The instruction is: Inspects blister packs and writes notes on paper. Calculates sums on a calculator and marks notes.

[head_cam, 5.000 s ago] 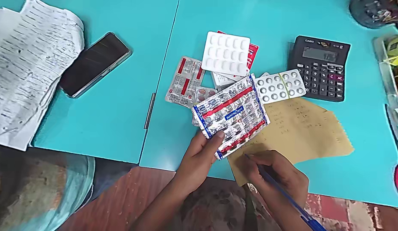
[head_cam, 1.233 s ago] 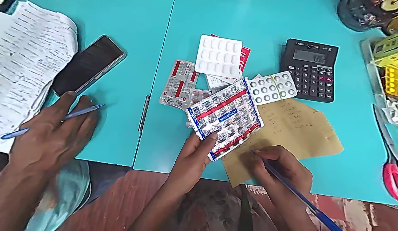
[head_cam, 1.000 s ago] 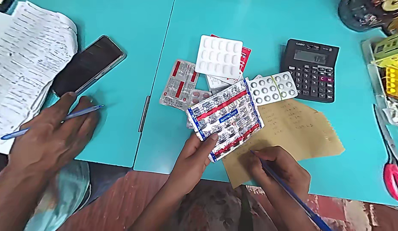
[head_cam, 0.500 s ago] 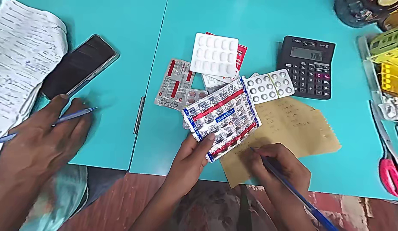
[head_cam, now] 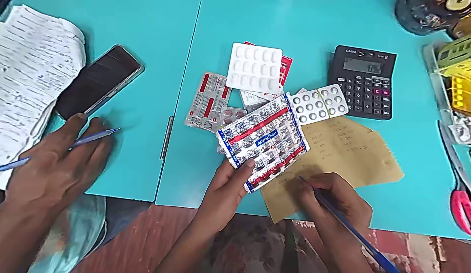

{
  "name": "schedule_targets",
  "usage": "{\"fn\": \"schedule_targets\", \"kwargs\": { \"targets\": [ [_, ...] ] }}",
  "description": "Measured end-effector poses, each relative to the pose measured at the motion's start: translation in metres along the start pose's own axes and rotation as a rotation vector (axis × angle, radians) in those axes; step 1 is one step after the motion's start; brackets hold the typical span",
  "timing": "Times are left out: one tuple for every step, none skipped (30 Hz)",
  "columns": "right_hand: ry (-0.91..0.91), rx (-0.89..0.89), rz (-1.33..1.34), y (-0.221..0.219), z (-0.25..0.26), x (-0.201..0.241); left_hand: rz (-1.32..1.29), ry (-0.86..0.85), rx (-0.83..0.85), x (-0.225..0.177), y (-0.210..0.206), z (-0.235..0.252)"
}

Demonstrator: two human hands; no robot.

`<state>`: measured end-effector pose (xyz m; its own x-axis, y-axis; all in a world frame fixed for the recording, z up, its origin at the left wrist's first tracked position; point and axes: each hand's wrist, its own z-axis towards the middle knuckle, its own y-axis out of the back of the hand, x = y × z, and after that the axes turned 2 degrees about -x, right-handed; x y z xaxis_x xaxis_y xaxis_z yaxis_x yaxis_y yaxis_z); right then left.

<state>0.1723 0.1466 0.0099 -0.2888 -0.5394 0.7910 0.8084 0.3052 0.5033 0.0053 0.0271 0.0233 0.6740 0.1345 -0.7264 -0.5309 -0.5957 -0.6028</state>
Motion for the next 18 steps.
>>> {"fn": "schedule_targets", "kwargs": {
  "targets": [
    [0.004,-0.009,-0.006,-0.0005,0.0003,-0.0004,0.000,0.001,-0.001,-0.0001,-0.0001,0.0001],
    [0.010,-0.012,-0.017,-0.0008,0.0004,-0.0006,0.002,0.004,-0.005,0.0000,-0.0004,0.0001],
    [0.015,-0.010,-0.031,-0.0007,-0.0001,-0.0003,0.007,0.012,-0.012,0.0001,-0.0008,-0.0003],
    [0.018,-0.006,-0.041,-0.0003,-0.0005,-0.0002,0.008,0.016,-0.015,-0.0001,-0.0008,-0.0006],
    [0.020,-0.002,-0.046,0.0000,-0.0004,-0.0001,0.006,0.016,-0.013,-0.0004,-0.0007,-0.0005],
    [0.022,-0.001,-0.044,0.0001,0.0001,0.0000,0.003,0.015,-0.013,-0.0009,-0.0009,-0.0003],
    [0.022,0.000,-0.042,0.0002,0.0008,0.0000,0.000,0.012,-0.012,-0.0010,-0.0009,-0.0002],
    [0.021,-0.001,-0.041,0.0001,0.0011,0.0001,-0.001,0.010,-0.013,-0.0008,-0.0010,-0.0004],
    [0.020,-0.002,-0.043,0.0002,0.0010,0.0000,0.002,0.011,-0.016,-0.0006,-0.0013,-0.0005],
    [0.019,-0.005,-0.047,0.0005,0.0009,-0.0001,0.004,0.012,-0.017,-0.0006,-0.0014,-0.0006],
    [0.018,-0.015,-0.049,0.0003,0.0009,-0.0004,0.007,0.012,-0.018,-0.0009,-0.0014,-0.0004],
    [0.016,-0.020,-0.054,0.0000,0.0010,-0.0008,0.010,0.013,-0.017,-0.0012,-0.0013,-0.0004],
    [0.013,-0.026,-0.058,-0.0001,0.0010,-0.0011,0.010,0.011,-0.015,-0.0011,-0.0012,-0.0004],
    [0.009,-0.031,-0.062,-0.0001,0.0004,-0.0010,0.011,0.011,-0.014,-0.0007,-0.0012,-0.0005],
    [0.002,-0.037,-0.058,0.0002,0.0003,-0.0007,0.010,0.011,-0.013,-0.0007,-0.0013,-0.0005],
    [-0.010,-0.044,-0.036,0.0004,0.0006,-0.0006,0.007,0.011,-0.012,-0.0008,-0.0013,-0.0002],
    [-0.030,-0.046,0.002,0.0015,0.0011,-0.0010,0.001,0.010,-0.008,-0.0009,-0.0011,-0.0001],
    [-0.057,-0.036,0.055,0.0041,0.0017,-0.0018,-0.001,0.011,-0.005,-0.0009,-0.0009,-0.0002]
  ]
}}
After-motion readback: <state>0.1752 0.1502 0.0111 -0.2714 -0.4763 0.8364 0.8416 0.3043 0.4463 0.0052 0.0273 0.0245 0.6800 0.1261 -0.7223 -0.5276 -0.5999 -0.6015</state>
